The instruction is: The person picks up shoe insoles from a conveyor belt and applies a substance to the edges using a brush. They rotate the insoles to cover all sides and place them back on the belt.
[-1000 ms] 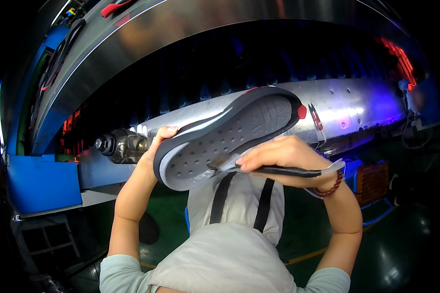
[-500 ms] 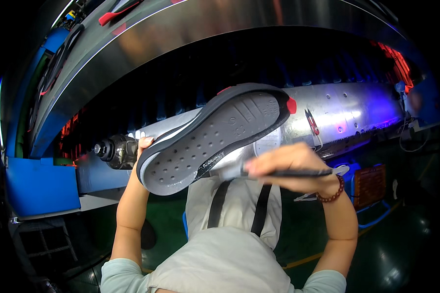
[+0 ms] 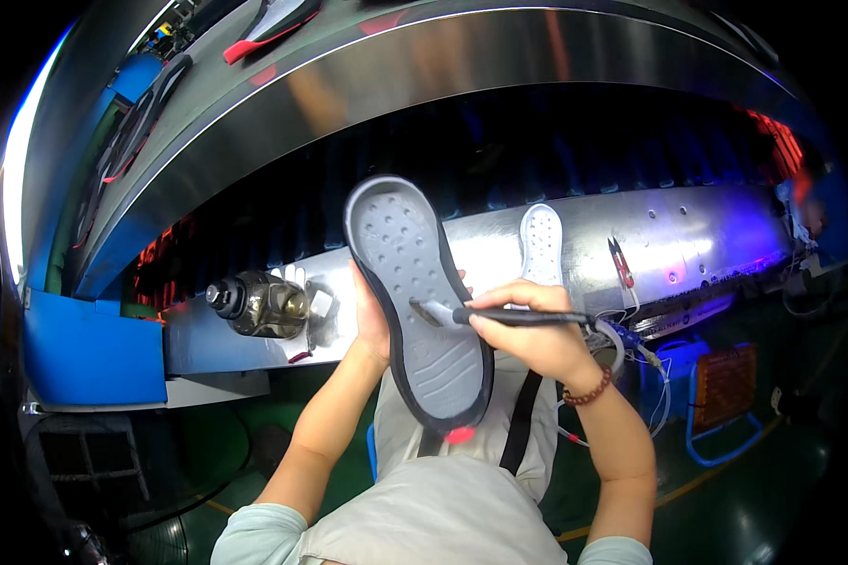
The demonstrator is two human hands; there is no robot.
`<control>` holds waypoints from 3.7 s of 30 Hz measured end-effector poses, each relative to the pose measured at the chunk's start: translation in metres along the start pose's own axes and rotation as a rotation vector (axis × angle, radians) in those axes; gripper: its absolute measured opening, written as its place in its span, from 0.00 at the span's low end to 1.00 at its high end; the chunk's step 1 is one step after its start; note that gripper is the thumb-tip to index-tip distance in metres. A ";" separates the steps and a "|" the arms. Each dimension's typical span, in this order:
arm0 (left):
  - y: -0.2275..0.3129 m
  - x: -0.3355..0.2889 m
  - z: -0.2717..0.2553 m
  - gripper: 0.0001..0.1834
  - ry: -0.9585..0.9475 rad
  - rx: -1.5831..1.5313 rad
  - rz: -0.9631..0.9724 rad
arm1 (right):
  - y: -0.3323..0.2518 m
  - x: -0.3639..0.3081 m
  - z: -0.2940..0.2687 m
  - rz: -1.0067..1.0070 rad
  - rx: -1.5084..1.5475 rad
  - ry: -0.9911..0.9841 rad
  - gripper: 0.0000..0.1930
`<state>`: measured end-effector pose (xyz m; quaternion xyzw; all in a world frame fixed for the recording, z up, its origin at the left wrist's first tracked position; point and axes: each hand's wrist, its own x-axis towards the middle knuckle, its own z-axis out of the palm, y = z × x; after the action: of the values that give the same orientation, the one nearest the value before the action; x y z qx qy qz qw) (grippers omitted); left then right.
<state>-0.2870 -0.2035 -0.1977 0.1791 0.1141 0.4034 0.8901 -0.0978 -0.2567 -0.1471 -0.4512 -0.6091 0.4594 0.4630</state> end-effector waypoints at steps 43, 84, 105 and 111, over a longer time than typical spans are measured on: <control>0.068 0.006 0.060 0.51 -0.094 0.155 0.548 | -0.003 -0.017 -0.016 -0.119 0.441 -0.186 0.10; 0.046 -0.012 0.059 0.25 -0.030 -0.030 0.100 | -0.045 -0.004 0.004 -0.408 0.058 -0.446 0.11; 0.053 -0.038 0.064 0.24 0.321 0.485 -0.530 | -0.037 0.001 -0.046 -0.370 -0.591 -0.709 0.08; 0.059 -0.051 0.073 0.25 0.444 0.470 -0.412 | -0.034 0.002 -0.056 -0.397 -0.433 -0.524 0.06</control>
<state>-0.3344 -0.2229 -0.1044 0.2600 0.4270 0.2077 0.8408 -0.0471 -0.2525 -0.1050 -0.2794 -0.8649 0.3214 0.2657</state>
